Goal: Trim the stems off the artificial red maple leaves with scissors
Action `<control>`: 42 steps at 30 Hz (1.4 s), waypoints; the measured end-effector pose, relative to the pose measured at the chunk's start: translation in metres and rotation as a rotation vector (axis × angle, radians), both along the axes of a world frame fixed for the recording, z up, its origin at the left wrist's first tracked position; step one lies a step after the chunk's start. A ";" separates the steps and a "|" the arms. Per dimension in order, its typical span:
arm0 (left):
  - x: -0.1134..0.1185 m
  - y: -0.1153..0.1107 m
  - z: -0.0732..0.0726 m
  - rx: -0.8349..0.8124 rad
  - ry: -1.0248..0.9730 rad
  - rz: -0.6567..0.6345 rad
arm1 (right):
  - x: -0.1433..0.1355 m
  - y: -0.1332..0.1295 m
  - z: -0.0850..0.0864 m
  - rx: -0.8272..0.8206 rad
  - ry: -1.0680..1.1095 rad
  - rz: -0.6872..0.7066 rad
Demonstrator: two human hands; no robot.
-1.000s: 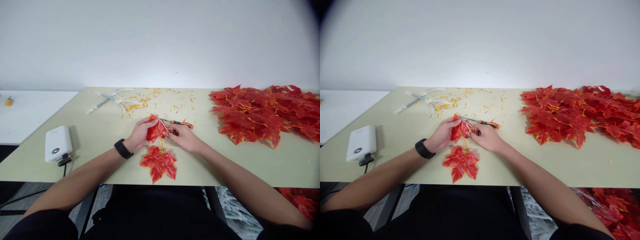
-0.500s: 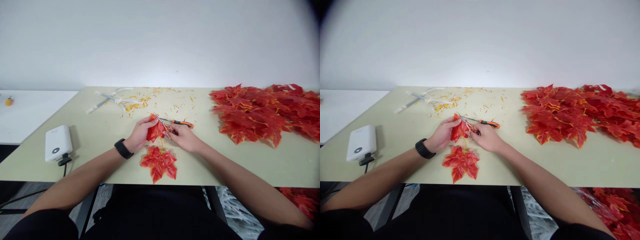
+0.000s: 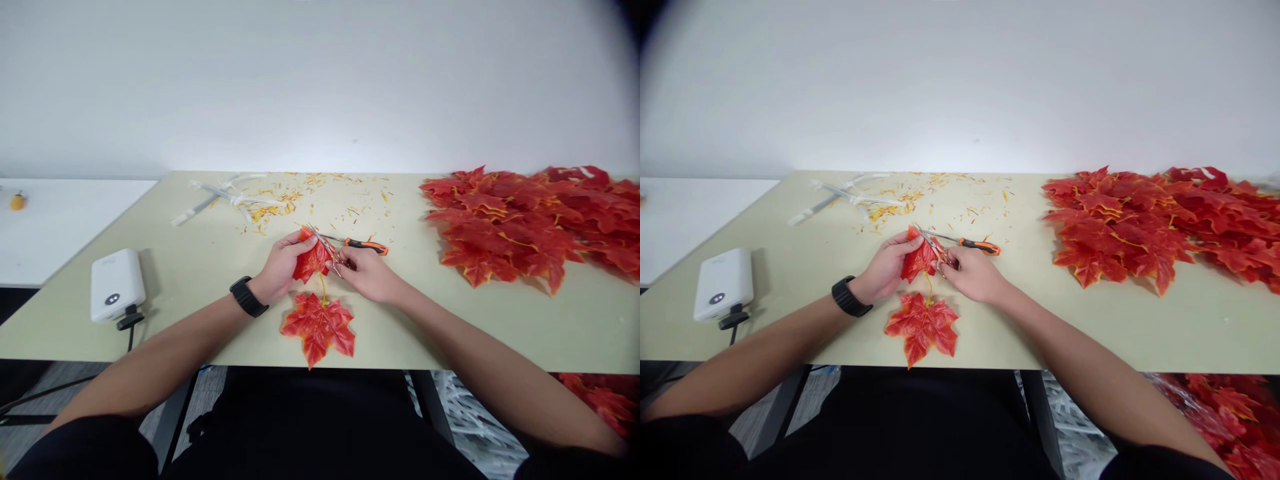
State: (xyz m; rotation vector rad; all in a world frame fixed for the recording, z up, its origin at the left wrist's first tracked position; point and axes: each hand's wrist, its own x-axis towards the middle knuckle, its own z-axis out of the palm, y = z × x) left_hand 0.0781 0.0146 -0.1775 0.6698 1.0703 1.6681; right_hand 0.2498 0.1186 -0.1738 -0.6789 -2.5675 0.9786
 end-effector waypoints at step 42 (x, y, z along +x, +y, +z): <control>-0.001 0.003 -0.003 0.056 0.058 0.126 | 0.003 0.003 0.004 -0.053 -0.005 -0.046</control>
